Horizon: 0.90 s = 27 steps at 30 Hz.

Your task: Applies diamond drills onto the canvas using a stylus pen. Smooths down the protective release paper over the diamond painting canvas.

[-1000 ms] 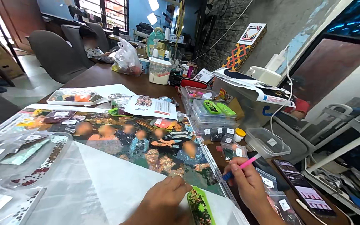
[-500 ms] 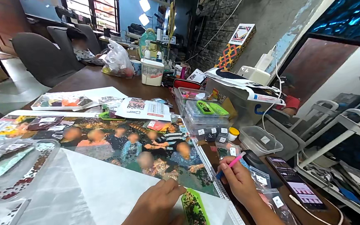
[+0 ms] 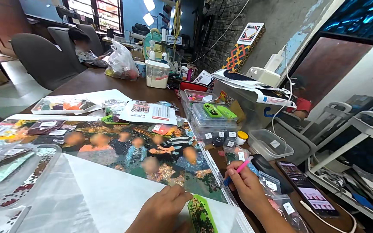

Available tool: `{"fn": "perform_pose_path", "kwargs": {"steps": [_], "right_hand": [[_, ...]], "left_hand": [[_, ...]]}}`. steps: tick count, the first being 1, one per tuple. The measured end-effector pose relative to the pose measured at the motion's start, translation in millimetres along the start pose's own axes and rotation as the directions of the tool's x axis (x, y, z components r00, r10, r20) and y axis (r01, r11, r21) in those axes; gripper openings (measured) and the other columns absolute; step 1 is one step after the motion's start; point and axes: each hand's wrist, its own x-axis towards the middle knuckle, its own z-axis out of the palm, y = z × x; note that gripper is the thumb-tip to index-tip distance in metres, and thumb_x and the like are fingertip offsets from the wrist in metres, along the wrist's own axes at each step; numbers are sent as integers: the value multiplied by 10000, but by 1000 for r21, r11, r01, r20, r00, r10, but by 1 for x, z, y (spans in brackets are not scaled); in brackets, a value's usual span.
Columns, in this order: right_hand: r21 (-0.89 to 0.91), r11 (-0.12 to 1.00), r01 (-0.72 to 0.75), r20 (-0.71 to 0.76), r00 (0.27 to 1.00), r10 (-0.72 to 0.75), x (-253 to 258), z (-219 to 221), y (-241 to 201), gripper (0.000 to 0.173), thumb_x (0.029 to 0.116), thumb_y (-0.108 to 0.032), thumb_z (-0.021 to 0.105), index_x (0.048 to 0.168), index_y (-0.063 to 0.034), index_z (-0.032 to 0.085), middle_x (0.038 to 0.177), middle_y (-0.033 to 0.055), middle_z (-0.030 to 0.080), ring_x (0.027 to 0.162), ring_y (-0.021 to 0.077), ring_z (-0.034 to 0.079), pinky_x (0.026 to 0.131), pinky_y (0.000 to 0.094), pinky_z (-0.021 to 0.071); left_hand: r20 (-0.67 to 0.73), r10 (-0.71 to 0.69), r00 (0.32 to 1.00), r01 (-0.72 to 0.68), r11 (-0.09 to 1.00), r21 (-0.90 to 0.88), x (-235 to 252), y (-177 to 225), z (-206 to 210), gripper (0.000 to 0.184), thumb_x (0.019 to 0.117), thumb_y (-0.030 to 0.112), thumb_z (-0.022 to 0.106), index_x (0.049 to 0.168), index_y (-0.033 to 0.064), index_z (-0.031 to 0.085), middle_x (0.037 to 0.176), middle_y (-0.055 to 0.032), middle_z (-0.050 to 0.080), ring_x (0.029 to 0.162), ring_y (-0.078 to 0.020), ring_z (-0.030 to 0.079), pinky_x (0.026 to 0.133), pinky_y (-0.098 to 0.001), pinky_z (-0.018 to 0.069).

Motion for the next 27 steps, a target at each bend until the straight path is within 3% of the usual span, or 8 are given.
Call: {"fn": "perform_pose_path", "kwargs": {"steps": [18,24,27], "right_hand": [[-21,1000,16,19,1000,-16,0,1,2,223,1062,-185,441,995,-43,599,779,-45,642,599,-32,553,551,142,477],[-166,979,121,82,991,-108,-1,0,0,331,1091,-281,418,1036,-18,611,767,1,621,612,-6,555,573,165,491],[-163,966,199,24,980,-197,-2,4,-3,346,1103,-328,413,1028,-46,600,764,-7,619,606,-18,547,559,151,483]], "left_hand": [[-5,11,1000,-11,1000,16,0,-1,0,400,843,234,736,1198,50,725,1049,-161,700,897,-333,686,707,-448,579],[-19,27,999,-27,1000,14,-1,-2,2,394,842,238,730,1188,50,727,1047,-159,700,887,-330,685,700,-443,578],[-29,22,999,-21,1000,19,-1,-2,3,392,832,242,730,1175,52,731,1039,-154,700,876,-325,687,678,-442,576]]}}
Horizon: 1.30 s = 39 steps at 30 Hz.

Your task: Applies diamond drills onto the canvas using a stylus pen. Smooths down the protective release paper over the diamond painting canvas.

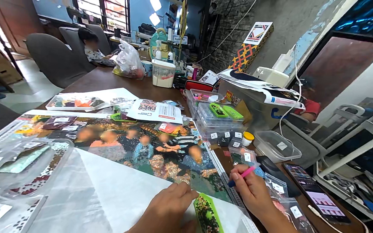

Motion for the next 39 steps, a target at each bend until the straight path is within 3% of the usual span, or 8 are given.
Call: {"fn": "perform_pose_path", "kwargs": {"steps": [3,9,27,39], "right_hand": [[83,996,36,-47,998,-33,0,4,-13,364,1105,-389,417,1021,-84,597,812,-23,651,645,-35,582,571,139,503],[300,952,65,71,993,-90,-2,21,-31,309,1088,-364,480,1013,-90,603,854,-2,680,704,-23,621,620,140,527],[283,957,59,62,995,-80,-2,25,-31,355,1091,-389,457,966,-83,585,768,-21,617,656,-55,562,593,104,474],[353,932,85,151,978,-146,-4,20,-31,320,1101,-344,454,986,-66,564,754,5,595,643,-40,551,591,108,464]], "left_hand": [[12,-12,1000,12,1000,-20,1,2,-1,394,833,221,736,1181,36,726,1052,-174,702,910,-359,690,700,-485,580],[-2,3,1000,-3,1000,-15,1,0,1,398,834,240,737,1178,41,724,1042,-173,700,904,-360,691,692,-486,581],[-3,17,1000,-17,1000,11,2,0,2,410,824,249,732,1178,42,722,1031,-169,697,885,-355,688,673,-467,575],[-8,11,1000,-11,1000,-1,2,0,2,402,820,239,738,1170,43,724,1038,-170,700,901,-359,691,687,-484,580]]}}
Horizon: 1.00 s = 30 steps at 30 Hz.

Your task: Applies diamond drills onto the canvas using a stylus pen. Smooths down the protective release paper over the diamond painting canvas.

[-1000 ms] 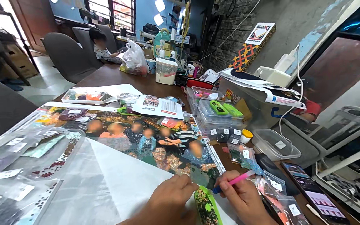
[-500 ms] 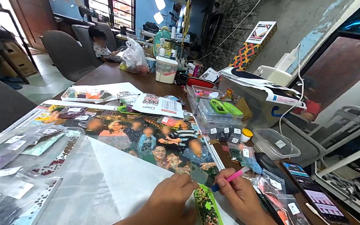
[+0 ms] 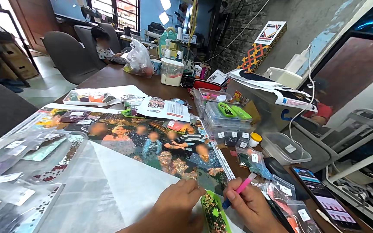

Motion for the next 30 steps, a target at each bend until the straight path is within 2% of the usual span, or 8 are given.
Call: {"fn": "perform_pose_path", "kwargs": {"steps": [5,20,25,30], "right_hand": [[27,1000,9,57,998,-11,0,2,-2,331,1100,-343,455,997,-48,565,775,32,612,665,-13,576,608,130,487],[16,999,38,84,996,-39,1,3,-2,322,1103,-319,455,993,-37,565,789,52,613,670,2,576,621,135,489],[61,997,-37,0,999,37,0,-1,-1,323,1094,-362,460,1007,-76,584,809,1,654,683,-30,604,609,126,507],[87,981,-172,-191,964,186,0,-17,3,259,1087,-361,479,1018,-140,596,837,-72,684,657,-31,613,568,144,517]], "left_hand": [[-1,10,1000,-10,1000,-7,0,-1,0,403,821,242,735,1167,37,724,1028,-173,695,891,-359,688,674,-479,577],[15,-9,1000,9,1000,-13,1,1,-1,406,825,241,735,1178,41,721,1034,-169,695,903,-356,685,684,-478,575],[-10,7,1000,-7,1000,-7,0,-1,1,396,824,241,741,1166,41,727,1028,-173,703,887,-358,693,670,-487,580],[20,-18,1000,18,1000,-23,0,0,-3,398,838,233,736,1184,38,724,1054,-180,701,903,-365,690,689,-489,576]]}}
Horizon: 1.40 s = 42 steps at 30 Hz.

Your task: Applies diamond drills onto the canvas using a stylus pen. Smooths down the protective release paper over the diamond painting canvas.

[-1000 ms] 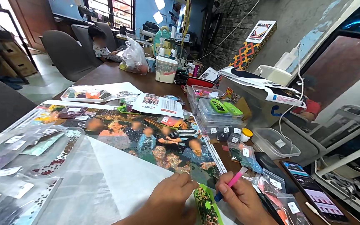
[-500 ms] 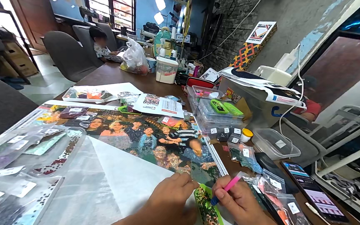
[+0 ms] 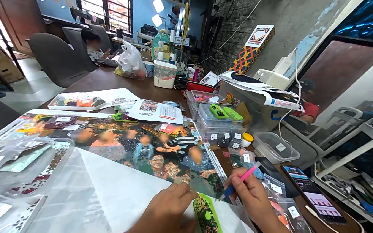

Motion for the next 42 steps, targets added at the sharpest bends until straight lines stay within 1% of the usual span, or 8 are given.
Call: {"fn": "perform_pose_path", "kwargs": {"steps": [2,4,8,12,15,19,28,42], "right_hand": [[-30,995,-98,-87,992,95,2,-4,1,186,1082,-250,468,1035,-101,570,816,-74,678,621,-20,604,542,158,511],[-88,978,-188,-142,974,174,4,-6,2,179,1071,-194,443,1040,-62,559,792,-59,663,585,-12,582,522,161,493],[-135,950,-281,-216,944,248,6,-8,3,196,1057,-166,421,1029,-38,567,765,-35,642,545,4,554,497,168,473],[-164,930,-328,-236,929,286,7,-9,4,193,1046,-150,419,1015,-37,573,743,-35,639,530,4,551,490,166,468],[-168,926,-337,-238,926,294,7,-10,5,188,1047,-151,421,998,-50,572,724,-42,630,527,6,548,493,167,468],[-175,919,-354,-227,922,312,7,-9,5,182,1051,-160,429,1006,-50,568,740,-40,637,534,2,553,495,163,467],[-235,916,-324,-207,938,278,6,-10,8,214,1046,-181,434,1018,-34,587,749,-32,638,549,8,560,504,174,477],[-232,919,-319,-192,941,278,5,-9,8,207,1044,-182,436,1007,-45,587,753,-40,638,550,2,556,505,163,470]], "left_hand": [[-3,1,1000,-1,1000,6,0,0,0,392,838,228,739,1181,40,726,1057,-179,703,903,-362,693,694,-487,581],[-14,10,1000,-10,1000,10,-1,0,0,383,834,224,740,1171,43,731,1050,-176,706,893,-357,695,692,-479,583],[3,8,1000,-8,1000,0,0,0,-2,381,850,220,733,1184,37,725,1041,-180,698,884,-353,687,698,-465,578],[13,-11,1000,11,1000,4,0,2,-3,378,846,216,731,1182,43,730,1044,-177,701,894,-350,690,707,-467,579],[15,-8,1000,8,1000,9,0,2,-3,381,849,217,730,1189,46,728,1045,-174,701,895,-351,688,709,-465,580],[23,-9,1000,9,1000,3,0,1,-3,385,856,221,724,1200,47,724,1045,-172,699,895,-350,686,709,-464,577],[34,-15,999,16,1000,-4,0,2,-5,394,845,213,742,1201,47,723,1061,-178,698,915,-352,687,727,-473,580],[31,-14,999,14,1000,3,0,2,-4,394,849,218,732,1205,49,723,1059,-171,700,908,-347,685,723,-461,579]]}}
